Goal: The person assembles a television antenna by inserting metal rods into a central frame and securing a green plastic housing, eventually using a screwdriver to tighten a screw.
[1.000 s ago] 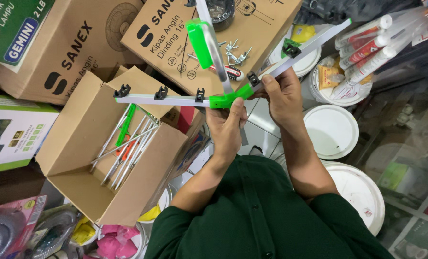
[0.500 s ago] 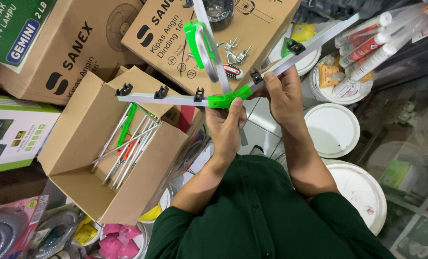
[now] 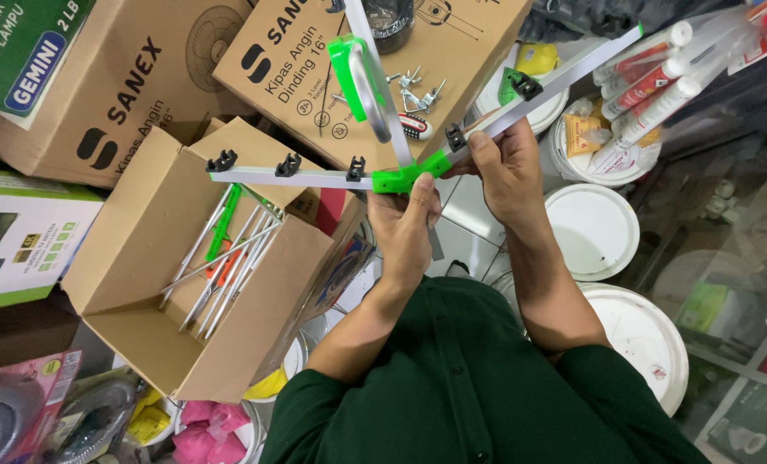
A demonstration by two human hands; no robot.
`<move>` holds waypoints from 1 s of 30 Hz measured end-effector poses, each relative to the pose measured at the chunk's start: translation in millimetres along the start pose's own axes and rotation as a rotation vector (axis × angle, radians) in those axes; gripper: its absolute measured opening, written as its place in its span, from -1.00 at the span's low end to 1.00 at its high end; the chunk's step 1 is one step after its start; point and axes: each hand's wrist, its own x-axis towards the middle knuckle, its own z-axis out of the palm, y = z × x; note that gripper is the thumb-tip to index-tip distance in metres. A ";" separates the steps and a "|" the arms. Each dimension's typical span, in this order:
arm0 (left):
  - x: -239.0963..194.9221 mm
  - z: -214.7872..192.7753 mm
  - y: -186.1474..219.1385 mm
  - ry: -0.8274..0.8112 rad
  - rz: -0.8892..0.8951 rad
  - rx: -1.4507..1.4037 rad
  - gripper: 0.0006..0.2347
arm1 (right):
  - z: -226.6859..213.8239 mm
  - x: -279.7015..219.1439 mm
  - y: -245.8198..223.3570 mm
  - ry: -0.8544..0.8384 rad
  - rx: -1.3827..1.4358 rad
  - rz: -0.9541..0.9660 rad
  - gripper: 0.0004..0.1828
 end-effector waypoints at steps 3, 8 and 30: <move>-1.7 -0.5 -0.9 0.006 -0.011 -0.013 -0.82 | 1.6 0.4 -2.7 0.001 0.002 0.013 -0.76; -2.1 -1.8 -4.1 0.017 0.000 -0.003 -0.82 | 8.3 -4.7 -0.2 0.047 0.135 0.018 -0.69; -5.4 -3.3 -12.6 0.027 0.033 0.003 -0.83 | 14.7 -26.2 5.8 0.043 0.103 -0.035 -0.74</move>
